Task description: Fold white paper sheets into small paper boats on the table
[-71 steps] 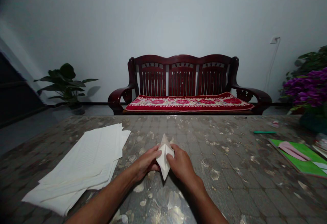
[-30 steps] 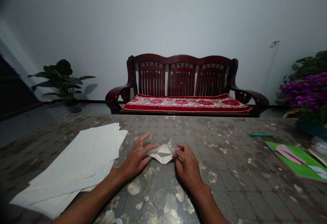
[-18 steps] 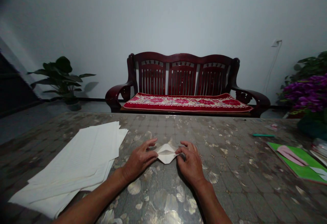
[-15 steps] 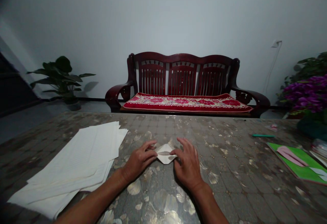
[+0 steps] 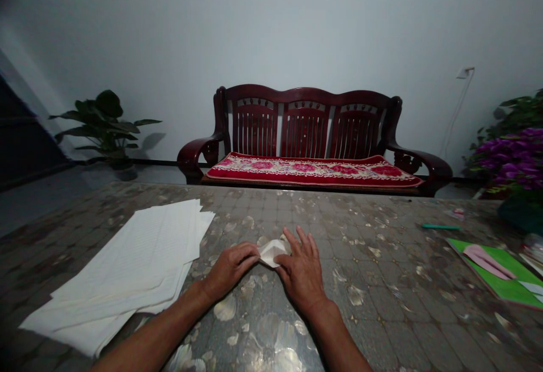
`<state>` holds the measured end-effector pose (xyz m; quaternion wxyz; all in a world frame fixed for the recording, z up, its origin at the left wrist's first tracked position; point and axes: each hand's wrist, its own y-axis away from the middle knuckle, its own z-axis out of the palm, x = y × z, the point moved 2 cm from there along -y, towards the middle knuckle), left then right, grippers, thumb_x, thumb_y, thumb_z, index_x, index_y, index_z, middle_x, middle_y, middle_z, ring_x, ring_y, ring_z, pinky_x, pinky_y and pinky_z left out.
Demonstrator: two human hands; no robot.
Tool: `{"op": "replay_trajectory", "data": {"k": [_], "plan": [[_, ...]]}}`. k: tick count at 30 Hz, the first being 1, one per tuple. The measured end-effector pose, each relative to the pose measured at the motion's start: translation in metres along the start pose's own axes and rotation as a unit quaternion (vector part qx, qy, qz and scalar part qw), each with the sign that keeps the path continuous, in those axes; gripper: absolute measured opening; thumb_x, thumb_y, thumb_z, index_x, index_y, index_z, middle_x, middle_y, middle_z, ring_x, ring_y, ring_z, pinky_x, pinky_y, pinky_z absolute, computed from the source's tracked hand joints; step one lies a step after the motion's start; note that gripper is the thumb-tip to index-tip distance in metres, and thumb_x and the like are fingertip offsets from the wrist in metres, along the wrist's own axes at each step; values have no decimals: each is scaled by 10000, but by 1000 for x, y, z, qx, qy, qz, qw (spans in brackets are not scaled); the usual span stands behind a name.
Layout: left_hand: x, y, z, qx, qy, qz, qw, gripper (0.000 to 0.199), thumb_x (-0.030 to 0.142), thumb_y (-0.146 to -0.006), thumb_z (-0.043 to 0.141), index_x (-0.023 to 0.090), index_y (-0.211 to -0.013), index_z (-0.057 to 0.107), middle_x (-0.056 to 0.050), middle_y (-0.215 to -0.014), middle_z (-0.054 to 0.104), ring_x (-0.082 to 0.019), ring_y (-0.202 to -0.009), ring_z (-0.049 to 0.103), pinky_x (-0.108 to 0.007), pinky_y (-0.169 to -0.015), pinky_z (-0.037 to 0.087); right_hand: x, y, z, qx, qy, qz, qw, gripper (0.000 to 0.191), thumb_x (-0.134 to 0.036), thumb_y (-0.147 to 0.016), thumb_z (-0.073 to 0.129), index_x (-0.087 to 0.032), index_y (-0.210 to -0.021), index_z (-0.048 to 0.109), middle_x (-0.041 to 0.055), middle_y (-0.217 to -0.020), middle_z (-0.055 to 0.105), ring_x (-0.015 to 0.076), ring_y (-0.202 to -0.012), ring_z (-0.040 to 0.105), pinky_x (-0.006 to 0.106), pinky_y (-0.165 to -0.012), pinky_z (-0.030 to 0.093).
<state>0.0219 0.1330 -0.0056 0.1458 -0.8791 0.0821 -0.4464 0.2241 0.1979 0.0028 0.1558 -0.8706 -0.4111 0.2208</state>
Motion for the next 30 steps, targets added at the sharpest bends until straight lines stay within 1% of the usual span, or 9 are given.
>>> {"op": "replay_trajectory", "data": {"k": [3,6,10,13,16,20,25,27,30], "plan": [[-2,4,-1,8,-38,-2,999,182,298,-950,539,233,-868,688,-30,-883,697,-189,-857,647,-258,-797,460,-1,-1,-1,-5,3,-2,1000,123,-245,-861,672,-302,-876,780,28,-1516,478,337,-1472,254,624,-1170,182],[-2,8,-1,9,-72,-3,997,161,272,-938,552,224,-846,675,-22,-823,689,-179,-795,648,-246,-736,450,-3,-1,-2,-7,5,2,1000,144,-252,-879,636,-268,-820,767,38,-1489,508,333,-1465,264,614,-1173,182],[-3,11,0,7,-112,9,994,160,255,-935,548,218,-821,654,-9,-772,673,-165,-734,639,-243,-687,435,-4,0,-4,-2,-2,13,1000,153,-254,-871,632,-248,-790,761,56,-1404,584,328,-1424,334,595,-1175,189],[-6,11,2,2,-136,15,991,166,242,-938,531,205,-813,632,-7,-770,666,-166,-734,637,-248,-680,431,-2,0,-4,2,-15,18,1000,147,-263,-863,645,-246,-764,752,55,-1317,641,321,-1385,386,580,-1179,186],[-8,10,2,-7,-156,18,987,175,256,-951,522,196,-821,623,-11,-787,668,-170,-751,640,-254,-691,432,1,-1,-5,1,-32,25,999,127,-274,-863,657,-257,-782,754,51,-1229,678,311,-1344,432,575,-1175,193],[-7,10,1,-15,-167,10,986,186,276,-964,517,199,-833,624,-9,-805,680,-174,-770,647,-258,-700,434,3,-2,-4,3,-38,21,999,116,-269,-870,663,-259,-787,744,47,-1139,699,305,-1300,471,567,-1177,189],[-7,8,0,-4,-192,-3,981,155,253,-943,540,198,-826,625,-8,-803,686,-181,-772,652,-269,-699,433,7,-1,-2,4,-34,25,999,122,-301,-868,693,-261,-758,725,34,-1021,712,294,-1220,526,564,-1164,211],[-6,8,1,5,-192,0,981,157,241,-944,537,199,-819,623,-7,-800,684,-176,-769,650,-266,-699,435,9,1,-2,7,-30,29,999,112,-313,-849,717,-265,-747,724,32,-1028,712,299,-1215,526,575,-1156,214],[-6,9,2,10,-178,24,984,144,231,-944,547,201,-823,620,-4,-807,678,-164,-777,646,-255,-706,439,12,5,-4,19,-23,20,999,51,-291,-806,748,-271,-765,725,35,-1115,700,318,-1260,493,594,-1152,200]]}}
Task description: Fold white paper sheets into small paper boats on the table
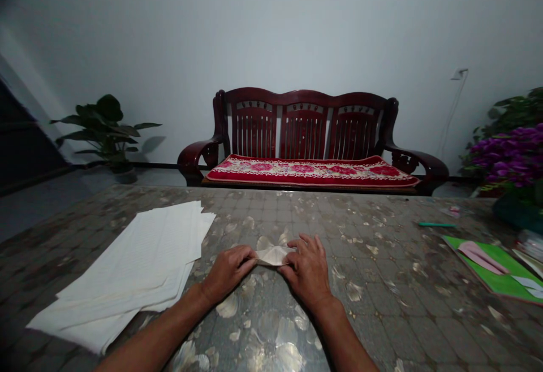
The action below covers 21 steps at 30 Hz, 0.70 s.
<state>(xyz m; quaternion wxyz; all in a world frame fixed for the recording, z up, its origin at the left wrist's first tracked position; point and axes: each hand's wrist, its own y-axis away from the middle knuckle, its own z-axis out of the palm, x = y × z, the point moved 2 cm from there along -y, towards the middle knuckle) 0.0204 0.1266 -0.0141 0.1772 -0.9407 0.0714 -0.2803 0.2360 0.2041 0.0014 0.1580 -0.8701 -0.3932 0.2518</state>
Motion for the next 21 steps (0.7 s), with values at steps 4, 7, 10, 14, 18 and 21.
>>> {"op": "replay_trajectory", "data": {"k": [4,7,10,14,18,21], "plan": [[2,1,1,14,15,22,1000,86,202,-912,601,199,-826,604,8,-799,660,-150,-763,634,-240,-701,434,0,3,-4,28,-4,-14,1000,77,-270,-778,753,-254,-826,695,49,-1153,692,317,-1272,489,586,-1155,204],[2,1,1,21,22,22,999,67,178,-891,627,197,-838,590,14,-811,650,-142,-760,627,-232,-696,431,0,2,-5,40,-7,-21,999,128,-278,-762,762,-246,-842,668,59,-1167,685,318,-1275,488,584,-1157,207],[2,0,2,16,22,27,999,75,184,-909,610,199,-838,588,13,-822,648,-142,-771,626,-231,-700,432,1,1,-5,44,-7,-19,999,172,-299,-757,772,-252,-885,668,61,-1169,680,317,-1268,493,588,-1149,221],[0,0,2,18,5,26,999,105,171,-913,597,200,-813,586,14,-792,644,-146,-749,621,-234,-682,424,3,0,-5,41,2,-11,999,140,-296,-748,782,-257,-814,665,57,-1153,685,319,-1258,502,596,-1143,226],[-1,1,3,20,-21,43,999,119,179,-925,588,200,-809,585,9,-783,646,-157,-753,617,-247,-693,423,3,-2,-6,38,9,-14,999,146,-297,-754,784,-252,-761,646,56,-1152,687,317,-1254,508,586,-1142,239],[-1,1,2,16,-29,58,998,123,196,-944,573,200,-821,589,2,-794,649,-165,-772,615,-257,-714,431,1,-5,-6,43,13,-13,999,179,-307,-761,774,-254,-884,656,64,-1170,679,317,-1265,500,584,-1148,239]]}}
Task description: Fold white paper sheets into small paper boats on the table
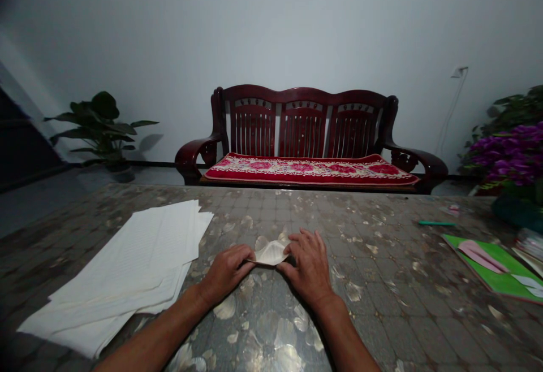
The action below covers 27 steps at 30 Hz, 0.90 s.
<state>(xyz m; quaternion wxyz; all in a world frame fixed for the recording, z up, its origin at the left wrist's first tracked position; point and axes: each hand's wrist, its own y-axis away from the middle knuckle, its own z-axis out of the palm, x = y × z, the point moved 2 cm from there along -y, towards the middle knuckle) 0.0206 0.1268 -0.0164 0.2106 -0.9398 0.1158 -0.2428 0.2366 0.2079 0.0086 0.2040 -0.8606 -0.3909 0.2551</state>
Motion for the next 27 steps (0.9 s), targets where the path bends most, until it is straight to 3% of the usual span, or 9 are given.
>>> {"op": "replay_trajectory", "data": {"k": [3,7,11,13,17,22,27], "plan": [[0,-1,-1,-7,-4,7,1000,128,208,-956,558,201,-833,596,-4,-806,653,-173,-790,611,-268,-729,436,-1,-2,4,-1,4,0,1000,305,-321,-753,776,-253,-1025,657,75,-1213,662,326,-1291,476,592,-1151,234],[1,-4,-4,-23,-5,12,1000,136,229,-968,542,206,-852,607,-12,-827,662,-178,-808,612,-279,-742,443,-1,-3,9,-10,-3,1,1000,337,-327,-753,784,-255,-1062,671,79,-1226,658,332,-1296,468,582,-1144,251],[5,-7,-10,-22,-36,-15,999,107,230,-948,576,206,-851,612,-23,-840,675,-200,-834,618,-324,-781,459,0,-4,9,-32,-2,15,999,165,-277,-768,776,-258,-914,702,67,-1187,674,330,-1272,484,576,-1131,268],[10,-9,-12,-6,-63,-16,998,30,227,-900,650,207,-905,628,-46,-952,700,-237,-946,623,-394,-890,454,1,-4,8,-41,-3,19,999,85,-238,-776,759,-264,-838,708,51,-1185,675,323,-1274,480,579,-1134,256],[20,-13,-9,22,-93,18,995,350,263,-789,792,237,-1111,656,-89,-1261,653,-311,-1227,530,-555,-1109,299,1,-5,6,-49,-11,9,999,48,-224,-792,736,-269,-795,718,33,-1187,680,311,-1278,477,587,-1144,231],[25,-19,1,5,-89,24,996,67,298,-832,764,248,-854,725,-45,-1148,704,-285,-1170,568,-578,-1137,262,-6,-4,7,-49,-10,-1,999,31,-253,-795,742,-275,-818,744,42,-1256,662,318,-1316,446,589,-1154,212],[27,-23,3,13,-82,40,996,12,243,-861,727,249,-859,738,-23,-1085,715,-256,-1129,588,-573,-1160,234,-15,-4,12,-49,-22,-10,999,60,-266,-796,750,-302,-839,769,31,-1303,647,325,-1343,424,608,-1161,188]]}}
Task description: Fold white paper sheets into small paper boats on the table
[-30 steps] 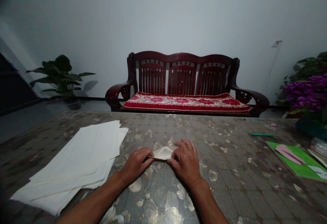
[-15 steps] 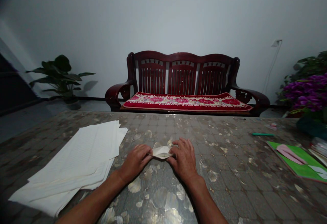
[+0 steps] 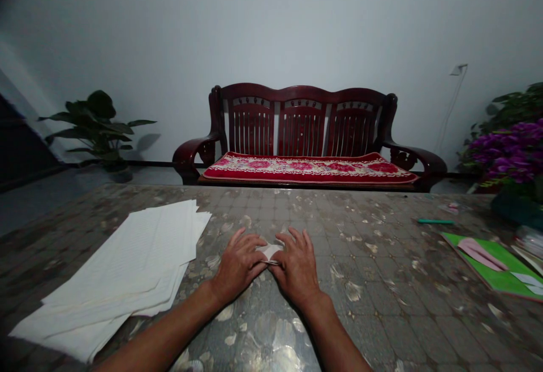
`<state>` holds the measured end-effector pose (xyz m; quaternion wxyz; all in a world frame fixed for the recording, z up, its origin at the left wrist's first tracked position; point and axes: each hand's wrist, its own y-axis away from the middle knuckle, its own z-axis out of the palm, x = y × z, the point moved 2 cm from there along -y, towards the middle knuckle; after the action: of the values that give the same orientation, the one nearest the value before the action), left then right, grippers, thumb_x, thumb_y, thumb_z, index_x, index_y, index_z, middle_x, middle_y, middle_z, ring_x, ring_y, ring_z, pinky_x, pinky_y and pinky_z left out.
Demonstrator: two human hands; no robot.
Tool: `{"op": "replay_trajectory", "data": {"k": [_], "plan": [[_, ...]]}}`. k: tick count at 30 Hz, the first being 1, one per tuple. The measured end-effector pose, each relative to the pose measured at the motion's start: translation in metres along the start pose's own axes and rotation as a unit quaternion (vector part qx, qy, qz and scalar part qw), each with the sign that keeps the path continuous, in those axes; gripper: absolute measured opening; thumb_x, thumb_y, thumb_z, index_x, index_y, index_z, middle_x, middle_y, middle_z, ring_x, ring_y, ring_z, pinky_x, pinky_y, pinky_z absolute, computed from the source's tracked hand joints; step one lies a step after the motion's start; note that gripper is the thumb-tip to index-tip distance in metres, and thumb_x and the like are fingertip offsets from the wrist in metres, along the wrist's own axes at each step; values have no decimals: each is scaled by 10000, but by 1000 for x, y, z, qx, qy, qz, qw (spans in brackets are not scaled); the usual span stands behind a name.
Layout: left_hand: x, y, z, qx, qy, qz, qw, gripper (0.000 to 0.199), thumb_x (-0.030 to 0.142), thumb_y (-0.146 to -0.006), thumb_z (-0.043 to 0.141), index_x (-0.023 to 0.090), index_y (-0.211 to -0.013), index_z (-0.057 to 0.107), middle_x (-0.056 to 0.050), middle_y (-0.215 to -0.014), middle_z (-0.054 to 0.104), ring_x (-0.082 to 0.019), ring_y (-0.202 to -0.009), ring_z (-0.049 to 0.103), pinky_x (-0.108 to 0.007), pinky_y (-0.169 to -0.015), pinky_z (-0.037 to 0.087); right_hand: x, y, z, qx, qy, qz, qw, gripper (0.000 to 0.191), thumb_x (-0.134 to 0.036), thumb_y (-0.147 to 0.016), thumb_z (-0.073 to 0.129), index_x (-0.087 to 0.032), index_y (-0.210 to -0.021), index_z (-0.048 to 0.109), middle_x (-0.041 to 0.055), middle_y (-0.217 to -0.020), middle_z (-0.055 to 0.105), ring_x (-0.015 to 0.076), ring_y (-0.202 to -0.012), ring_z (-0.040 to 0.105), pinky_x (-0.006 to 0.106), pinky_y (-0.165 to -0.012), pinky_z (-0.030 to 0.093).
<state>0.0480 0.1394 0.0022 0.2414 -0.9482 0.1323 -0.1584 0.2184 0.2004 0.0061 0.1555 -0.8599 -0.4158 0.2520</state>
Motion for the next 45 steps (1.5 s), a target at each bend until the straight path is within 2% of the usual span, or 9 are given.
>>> {"op": "replay_trajectory", "data": {"k": [7,11,14,18,26,32,38,41,45], "plan": [[-1,-1,1,-3,23,1,1000,48,270,-881,707,238,-859,735,-31,-1025,716,-252,-1100,596,-537,-1128,295,5,-1,-4,-10,15,21,1000,72,-231,-779,767,-280,-728,750,21,-1241,679,328,-1323,443,619,-1152,203],[-2,1,2,-23,31,-15,999,106,297,-897,687,218,-832,716,-34,-968,706,-221,-937,621,-389,-897,456,9,0,-5,-19,17,12,1000,70,-230,-781,769,-287,-744,751,1,-1234,682,322,-1341,427,618,-1167,166],[-3,4,3,-42,41,-33,998,158,291,-925,643,208,-803,698,-29,-906,688,-180,-817,627,-290,-727,456,12,0,-5,-18,14,9,1000,76,-230,-793,756,-300,-765,753,-8,-1198,696,311,-1335,437,614,-1174,158],[-2,6,4,-51,42,-50,997,173,260,-932,625,201,-778,677,-17,-876,670,-152,-769,634,-243,-667,440,14,0,-7,-16,19,11,1000,99,-205,-800,742,-299,-771,751,0,-1147,711,309,-1312,463,620,-1170,172],[7,12,-2,-56,24,-95,994,74,180,-877,648,230,-870,701,-30,-1084,692,-172,-864,676,-243,-714,503,19,4,-5,22,6,8,1000,202,-134,-806,653,-283,-902,751,51,-1303,637,318,-1359,413,622,-1145,235],[11,18,-12,-45,56,-125,990,365,254,-792,725,272,-1150,662,-64,-1311,633,-237,-1025,685,-316,-850,550,35,7,5,63,-111,39,991,473,-108,-746,521,-263,-1160,689,81,-1438,521,287,-1384,399,543,-1128,337],[10,13,-23,-49,131,-165,976,328,365,-940,531,253,-1233,626,-53,-1240,682,-216,-1049,677,-308,-881,530,55,12,26,100,-186,113,971,670,-80,-663,442,-232,-1297,596,95,-1372,568,233,-1309,506,472,-1127,396],[2,10,-24,-48,171,-192,965,348,358,-1000,389,238,-1173,666,-52,-1162,722,-210,-1059,675,-310,-902,518,60,14,33,110,-202,155,961,661,-99,-700,443,-208,-1344,544,107,-1305,611,228,-1216,584,453,-1070,465],[-4,5,-20,-46,198,-183,962,346,369,-980,435,236,-1196,670,-62,-1211,712,-219,-1110,658,-315,-940,501,59,11,38,104,-233,168,952,579,-160,-791,462,-196,-1365,526,124,-1334,609,235,-1210,600,450,-1057,479]]}}
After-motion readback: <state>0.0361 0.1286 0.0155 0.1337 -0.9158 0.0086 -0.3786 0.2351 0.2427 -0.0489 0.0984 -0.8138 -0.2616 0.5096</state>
